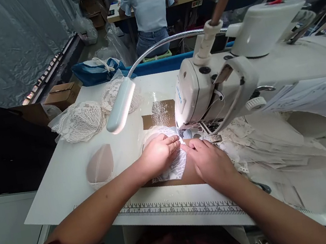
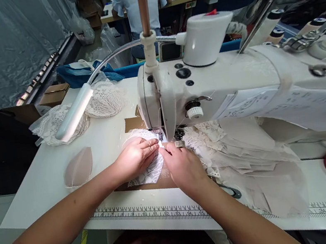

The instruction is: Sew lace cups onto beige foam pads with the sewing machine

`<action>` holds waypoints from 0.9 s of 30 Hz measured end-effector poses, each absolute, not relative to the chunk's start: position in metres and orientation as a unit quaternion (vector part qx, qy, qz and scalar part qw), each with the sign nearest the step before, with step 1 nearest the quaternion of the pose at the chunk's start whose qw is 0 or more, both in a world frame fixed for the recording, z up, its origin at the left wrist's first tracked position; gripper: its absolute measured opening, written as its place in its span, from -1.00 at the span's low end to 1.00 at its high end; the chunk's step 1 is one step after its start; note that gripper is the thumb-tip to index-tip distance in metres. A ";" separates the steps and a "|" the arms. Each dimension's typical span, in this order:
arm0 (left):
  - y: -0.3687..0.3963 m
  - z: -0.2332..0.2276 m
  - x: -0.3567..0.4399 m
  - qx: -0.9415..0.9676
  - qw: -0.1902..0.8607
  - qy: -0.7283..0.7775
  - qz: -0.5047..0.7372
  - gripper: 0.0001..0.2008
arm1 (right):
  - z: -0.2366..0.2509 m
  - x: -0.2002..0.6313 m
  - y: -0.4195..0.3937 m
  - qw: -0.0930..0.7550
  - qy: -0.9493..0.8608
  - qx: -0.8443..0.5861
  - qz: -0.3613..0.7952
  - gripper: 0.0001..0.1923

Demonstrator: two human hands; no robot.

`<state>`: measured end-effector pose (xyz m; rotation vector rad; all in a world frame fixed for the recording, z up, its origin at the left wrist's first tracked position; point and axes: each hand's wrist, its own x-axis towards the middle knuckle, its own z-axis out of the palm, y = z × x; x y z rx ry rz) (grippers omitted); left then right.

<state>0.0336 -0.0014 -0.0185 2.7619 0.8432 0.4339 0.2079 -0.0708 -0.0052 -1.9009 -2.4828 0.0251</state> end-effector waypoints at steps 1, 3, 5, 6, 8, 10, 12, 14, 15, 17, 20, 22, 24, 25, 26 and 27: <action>0.003 -0.020 0.033 0.941 0.107 0.280 0.157 -0.65 | -0.004 0.207 -0.069 0.002 -0.791 -0.612 0.011 -0.60; 0.011 -0.022 0.032 0.944 0.102 0.262 0.174 -0.65 | -0.003 0.205 -0.067 -0.005 -0.785 -0.619 0.018 -0.59; 0.017 -0.023 0.031 0.946 0.100 0.248 0.183 -0.66 | -0.002 0.203 -0.065 -0.010 -0.780 -0.626 0.022 -0.57; 0.019 -0.023 0.031 0.947 0.100 0.242 0.185 -0.66 | -0.002 0.203 -0.064 -0.011 -0.778 -0.628 0.023 -0.57; 0.022 -0.022 0.032 0.950 0.097 0.232 0.185 -0.67 | -0.003 0.202 -0.063 -0.013 -0.776 -0.630 0.025 -0.55; 0.023 -0.021 0.031 0.951 0.089 0.229 0.186 -0.68 | -0.003 0.202 -0.063 -0.013 -0.776 -0.630 0.029 -0.54; 0.023 -0.021 0.031 0.953 0.081 0.224 0.188 -0.69 | -0.003 0.202 -0.063 -0.012 -0.777 -0.628 0.031 -0.54; 0.024 -0.021 0.030 0.954 0.078 0.224 0.186 -0.69 | -0.003 0.203 -0.063 -0.011 -0.778 -0.627 0.032 -0.55; 0.025 -0.021 0.030 0.954 0.078 0.225 0.182 -0.69 | -0.003 0.203 -0.063 -0.011 -0.779 -0.626 0.032 -0.54; 0.026 -0.022 0.030 0.953 0.077 0.233 0.175 -0.68 | -0.004 0.203 -0.063 -0.009 -0.781 -0.624 0.031 -0.53; 0.026 -0.021 0.031 0.950 0.073 0.252 0.168 -0.67 | -0.006 0.204 -0.063 -0.003 -0.783 -0.621 0.030 -0.52; 0.024 -0.020 0.032 0.947 0.068 0.272 0.157 -0.65 | -0.008 0.205 -0.064 0.005 -0.785 -0.619 0.024 -0.52; 0.022 -0.018 0.032 0.943 0.057 0.297 0.141 -0.64 | -0.010 0.206 -0.064 0.013 -0.786 -0.618 0.014 -0.51; 0.021 -0.018 0.032 0.941 0.051 0.308 0.134 -0.63 | -0.011 0.206 -0.065 0.017 -0.786 -0.619 0.009 -0.51; 0.020 -0.018 0.031 0.939 0.044 0.317 0.128 -0.62 | -0.011 0.206 -0.065 0.020 -0.785 -0.620 0.005 -0.51; 0.019 -0.017 0.031 0.937 0.037 0.324 0.125 -0.61 | -0.012 0.206 -0.065 0.024 -0.784 -0.620 0.002 -0.51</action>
